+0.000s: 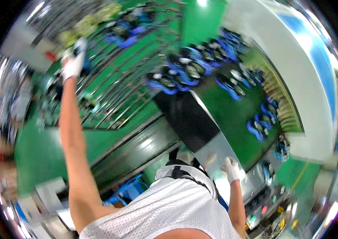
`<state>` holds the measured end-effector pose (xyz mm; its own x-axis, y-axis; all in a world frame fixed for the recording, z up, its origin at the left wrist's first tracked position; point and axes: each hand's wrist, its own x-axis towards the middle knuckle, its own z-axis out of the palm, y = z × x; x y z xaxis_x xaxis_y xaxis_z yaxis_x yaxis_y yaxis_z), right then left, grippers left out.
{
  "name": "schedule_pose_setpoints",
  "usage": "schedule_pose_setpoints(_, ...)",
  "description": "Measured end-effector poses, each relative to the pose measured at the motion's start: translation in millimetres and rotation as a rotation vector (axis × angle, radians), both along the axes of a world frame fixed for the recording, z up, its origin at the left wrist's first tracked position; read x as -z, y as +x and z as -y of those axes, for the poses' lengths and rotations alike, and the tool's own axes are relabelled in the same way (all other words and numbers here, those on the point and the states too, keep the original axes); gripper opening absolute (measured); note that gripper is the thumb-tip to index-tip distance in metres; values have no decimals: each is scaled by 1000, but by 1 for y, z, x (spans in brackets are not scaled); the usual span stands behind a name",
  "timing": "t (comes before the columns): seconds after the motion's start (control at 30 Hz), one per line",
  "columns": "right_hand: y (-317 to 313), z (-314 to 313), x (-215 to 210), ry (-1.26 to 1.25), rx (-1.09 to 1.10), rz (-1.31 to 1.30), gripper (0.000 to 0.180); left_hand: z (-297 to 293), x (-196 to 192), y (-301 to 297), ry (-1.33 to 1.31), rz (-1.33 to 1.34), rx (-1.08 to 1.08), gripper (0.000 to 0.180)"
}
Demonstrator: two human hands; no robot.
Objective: The person assembles blue and black athletic shoes in a factory setting. They pick up shoe uppers and soles, place them into a hydraulic pressing machine, and operate the controls to bond the parts. The finished shoes are then placed onto a metal rack.
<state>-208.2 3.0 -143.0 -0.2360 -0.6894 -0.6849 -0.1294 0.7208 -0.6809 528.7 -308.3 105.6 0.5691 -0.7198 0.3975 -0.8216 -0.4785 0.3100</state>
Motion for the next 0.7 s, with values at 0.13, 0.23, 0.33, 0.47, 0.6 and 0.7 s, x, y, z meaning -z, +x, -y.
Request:
schedule_pose_setpoints(0.13, -6, -28, -8, 106, 81, -96, 65, 41, 75, 92, 264, 116, 28, 50)
schedule_pose_setpoints(0.23, -3, -38, -10, 107, 147, -33, 69, 56, 139, 175, 252, 374, 158, 56)
schedule_pose_setpoints(0.33, 23, -40, -28, 42, 238, -117, 64, 69, 140, 161, 178, 324, 160, 62)
schedule_pose_setpoints(0.47, 51, 3, -99, -77, 207, -56, 66, 53, 108, 122, 33, 179, 73, 59)
schedule_pose_setpoints(0.6, 59, 21, -115, -250, 187, -85, 59, 51, 101, 90, -81, 30, 294, 48)
schedule_pose_setpoints(0.7, 80, 38, -187, -562, 278, 334, 38, 21, 71, 58, -50, 124, 98, 51)
